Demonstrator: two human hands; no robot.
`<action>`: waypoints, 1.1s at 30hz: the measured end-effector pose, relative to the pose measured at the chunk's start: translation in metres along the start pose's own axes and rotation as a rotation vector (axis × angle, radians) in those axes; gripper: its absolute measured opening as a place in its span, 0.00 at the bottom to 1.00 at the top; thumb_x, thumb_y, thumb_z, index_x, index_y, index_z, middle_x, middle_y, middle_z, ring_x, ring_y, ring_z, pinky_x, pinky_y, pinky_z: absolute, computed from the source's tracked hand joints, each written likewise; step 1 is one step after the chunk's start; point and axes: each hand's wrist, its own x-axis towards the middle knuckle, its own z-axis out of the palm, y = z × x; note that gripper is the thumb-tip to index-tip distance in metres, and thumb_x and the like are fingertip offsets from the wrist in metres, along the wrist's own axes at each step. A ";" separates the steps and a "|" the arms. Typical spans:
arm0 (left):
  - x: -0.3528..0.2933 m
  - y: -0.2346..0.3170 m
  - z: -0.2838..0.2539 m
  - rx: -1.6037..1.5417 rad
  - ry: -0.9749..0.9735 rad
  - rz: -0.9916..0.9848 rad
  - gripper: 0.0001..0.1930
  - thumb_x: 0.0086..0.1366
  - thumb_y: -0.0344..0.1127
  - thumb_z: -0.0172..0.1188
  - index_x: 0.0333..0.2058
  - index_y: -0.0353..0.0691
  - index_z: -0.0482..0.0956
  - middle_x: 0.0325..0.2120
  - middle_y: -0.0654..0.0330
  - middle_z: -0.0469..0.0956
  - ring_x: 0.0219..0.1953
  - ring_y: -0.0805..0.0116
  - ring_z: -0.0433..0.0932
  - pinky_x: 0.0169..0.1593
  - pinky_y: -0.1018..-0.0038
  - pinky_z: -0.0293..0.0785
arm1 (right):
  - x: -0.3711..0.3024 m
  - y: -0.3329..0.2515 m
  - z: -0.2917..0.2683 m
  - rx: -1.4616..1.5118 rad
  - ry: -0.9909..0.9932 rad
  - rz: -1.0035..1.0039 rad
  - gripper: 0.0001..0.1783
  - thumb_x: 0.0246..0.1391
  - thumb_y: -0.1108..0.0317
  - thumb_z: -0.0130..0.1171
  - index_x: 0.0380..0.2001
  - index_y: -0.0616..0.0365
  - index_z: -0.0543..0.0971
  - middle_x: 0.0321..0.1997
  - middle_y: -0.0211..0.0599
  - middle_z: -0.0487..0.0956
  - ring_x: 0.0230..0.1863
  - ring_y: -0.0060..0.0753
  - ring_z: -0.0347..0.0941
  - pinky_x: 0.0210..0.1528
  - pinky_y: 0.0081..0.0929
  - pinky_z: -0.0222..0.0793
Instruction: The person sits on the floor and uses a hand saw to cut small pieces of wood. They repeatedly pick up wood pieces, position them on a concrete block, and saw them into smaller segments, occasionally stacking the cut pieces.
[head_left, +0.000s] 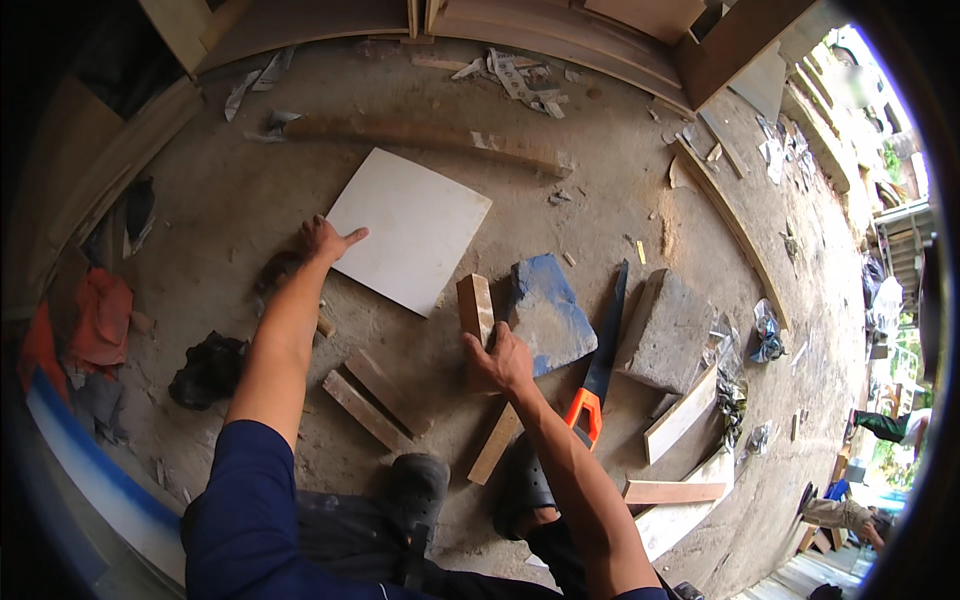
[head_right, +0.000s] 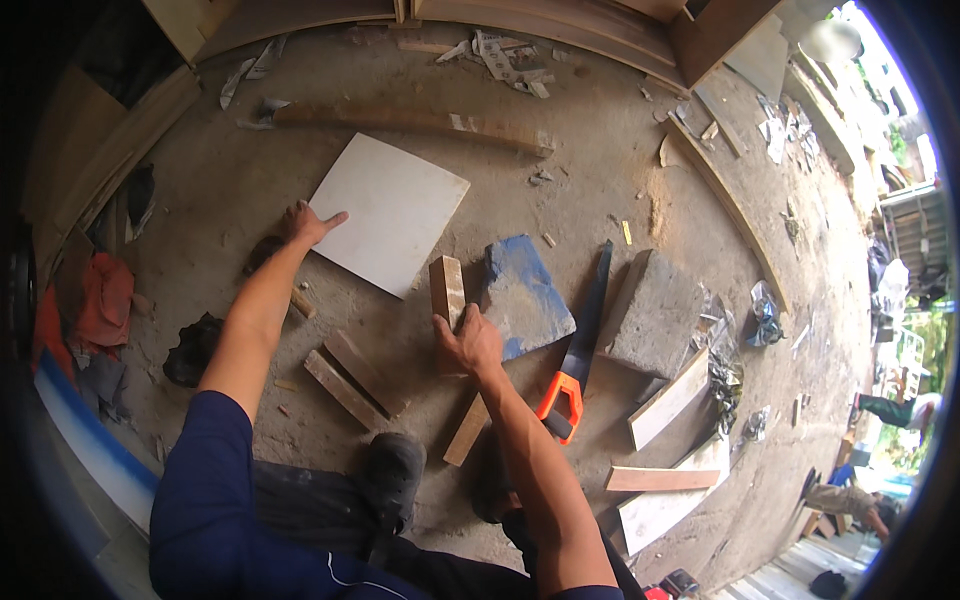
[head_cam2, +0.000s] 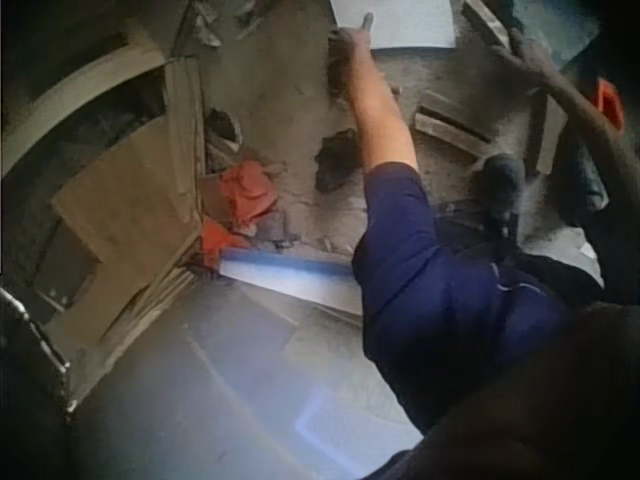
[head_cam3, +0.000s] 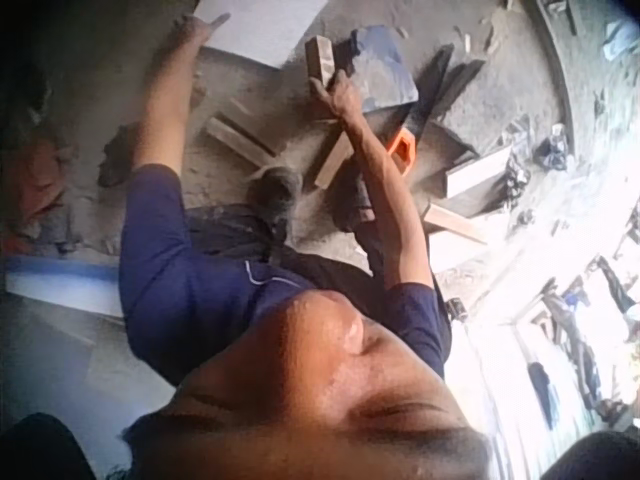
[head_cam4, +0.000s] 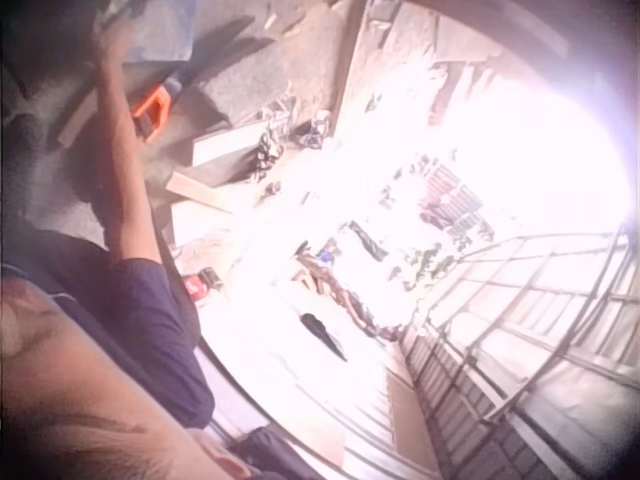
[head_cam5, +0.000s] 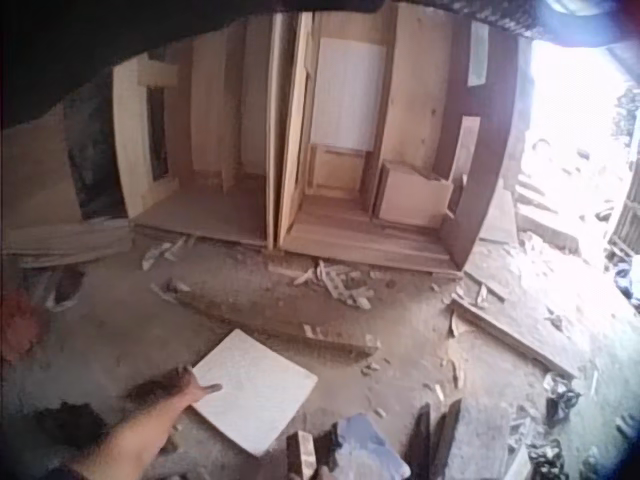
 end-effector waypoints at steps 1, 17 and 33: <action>-0.003 -0.002 0.002 0.008 0.005 -0.023 0.69 0.37 0.81 0.61 0.64 0.27 0.52 0.62 0.39 0.59 0.66 0.47 0.57 0.67 0.58 0.56 | 0.000 -0.001 0.000 -0.013 -0.009 -0.004 0.35 0.52 0.36 0.55 0.35 0.65 0.69 0.33 0.62 0.79 0.38 0.64 0.76 0.41 0.50 0.70; -0.025 -0.015 -0.065 -0.395 -0.148 0.214 0.58 0.46 0.73 0.63 0.54 0.15 0.65 0.54 0.32 0.69 0.58 0.48 0.71 0.58 0.64 0.70 | 0.004 -0.002 0.006 0.132 0.010 0.040 0.41 0.49 0.33 0.57 0.39 0.69 0.73 0.39 0.65 0.78 0.46 0.63 0.75 0.46 0.46 0.70; -0.109 0.090 -0.177 -0.597 0.020 0.687 0.38 0.50 0.58 0.70 0.43 0.22 0.77 0.41 0.40 0.79 0.46 0.51 0.79 0.50 0.62 0.73 | -0.037 0.052 -0.042 0.540 0.214 0.189 0.43 0.48 0.34 0.58 0.43 0.73 0.76 0.39 0.57 0.80 0.44 0.48 0.78 0.47 0.37 0.71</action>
